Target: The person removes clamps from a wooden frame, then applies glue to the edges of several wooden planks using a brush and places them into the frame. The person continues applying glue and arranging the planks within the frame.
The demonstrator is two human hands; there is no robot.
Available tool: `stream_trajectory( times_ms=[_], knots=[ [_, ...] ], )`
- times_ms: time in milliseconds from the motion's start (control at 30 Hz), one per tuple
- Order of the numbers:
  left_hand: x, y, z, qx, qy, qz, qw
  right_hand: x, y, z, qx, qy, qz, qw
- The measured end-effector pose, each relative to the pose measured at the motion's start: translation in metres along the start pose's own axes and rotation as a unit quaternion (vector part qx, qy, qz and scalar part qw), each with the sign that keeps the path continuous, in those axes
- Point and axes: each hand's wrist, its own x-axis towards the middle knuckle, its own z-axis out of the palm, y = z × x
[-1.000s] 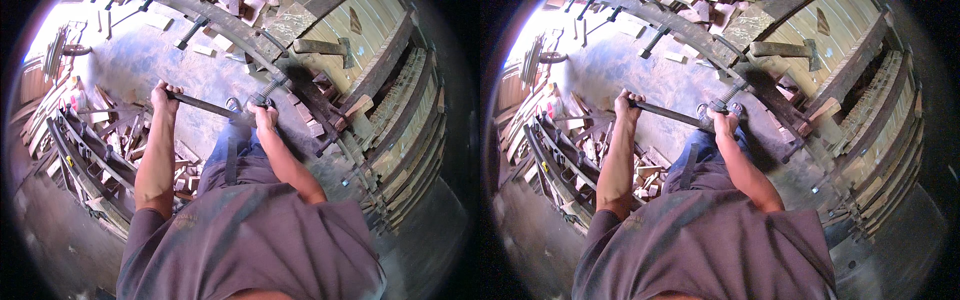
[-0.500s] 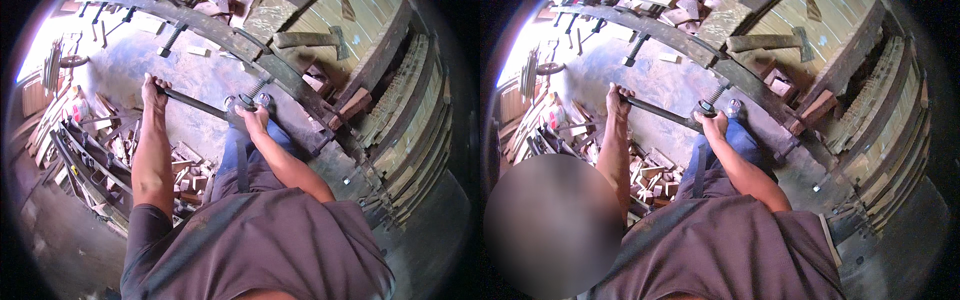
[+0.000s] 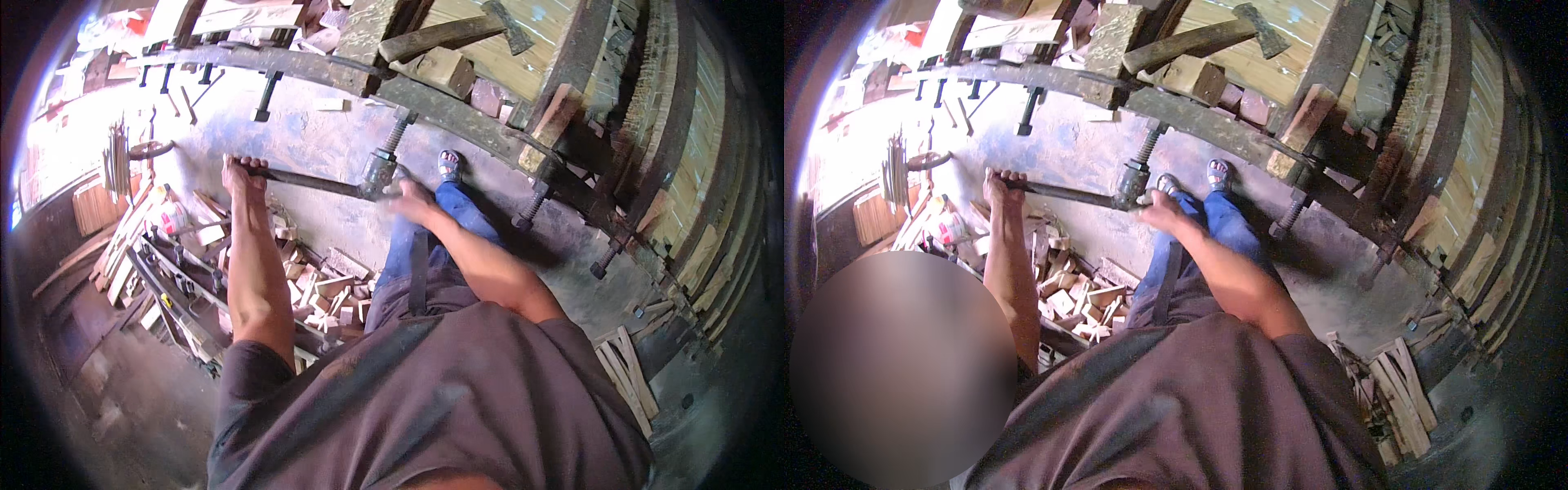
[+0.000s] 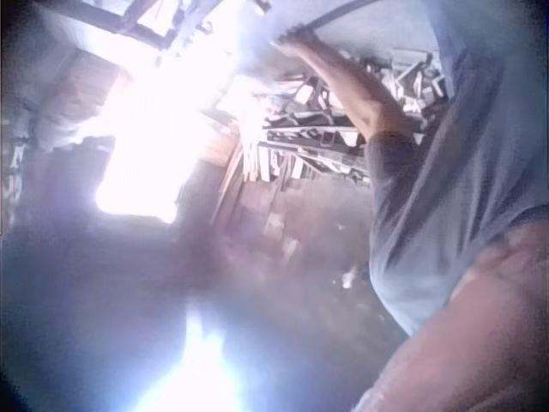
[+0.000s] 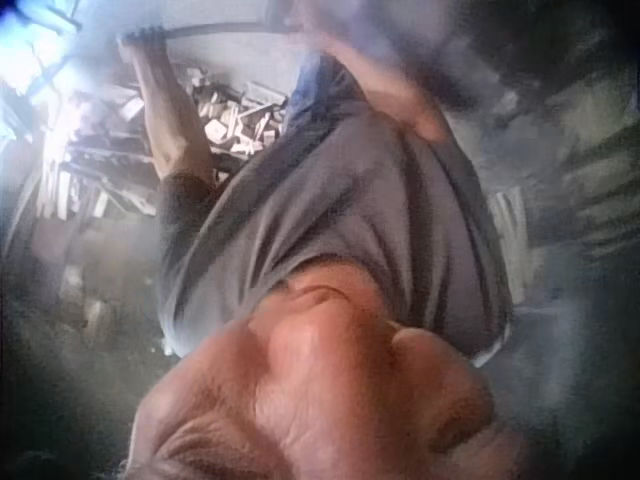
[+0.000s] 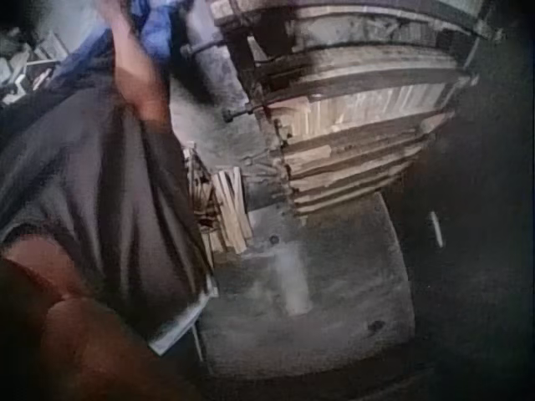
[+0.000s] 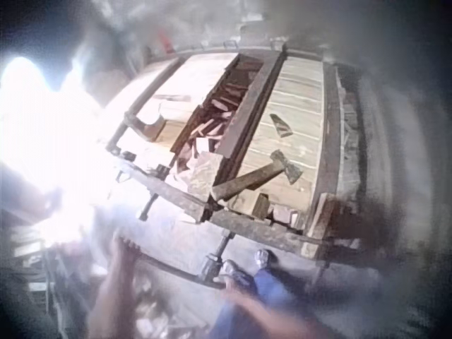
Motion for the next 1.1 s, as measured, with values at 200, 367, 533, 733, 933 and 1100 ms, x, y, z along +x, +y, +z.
stream_trajectory(
  times_ms=[200, 367, 533, 733, 933, 1100],
  knots=[
    [0.001, -0.013, -0.004, -0.008, -0.026, -0.006, 1.000, -0.027, 0.001, 0.017, -0.141, 0.162, -0.062, 0.975],
    [-0.004, -0.008, 0.002, 0.003, 0.036, -0.052, 0.998, -0.024, -0.063, 0.028, -0.209, 0.275, -0.104, 0.933],
    [0.007, -0.010, 0.004, 0.013, 0.089, -0.108, 0.990, -0.001, -0.009, 0.032, 0.003, 0.176, 0.112, 0.978],
    [0.018, -0.017, -0.035, -0.003, 0.081, -0.163, 0.983, -0.036, -0.037, 0.017, -0.213, -0.032, 0.074, 0.974],
    [-0.060, -0.026, 0.028, -0.038, -0.070, -0.178, 0.981, -0.102, -0.036, -0.020, -0.243, 0.117, 0.065, 0.961],
    [-0.086, -0.100, 0.088, 0.007, -0.170, -0.260, 0.951, -0.147, 0.005, -0.077, -0.291, 0.278, 0.064, 0.913]
  ],
)
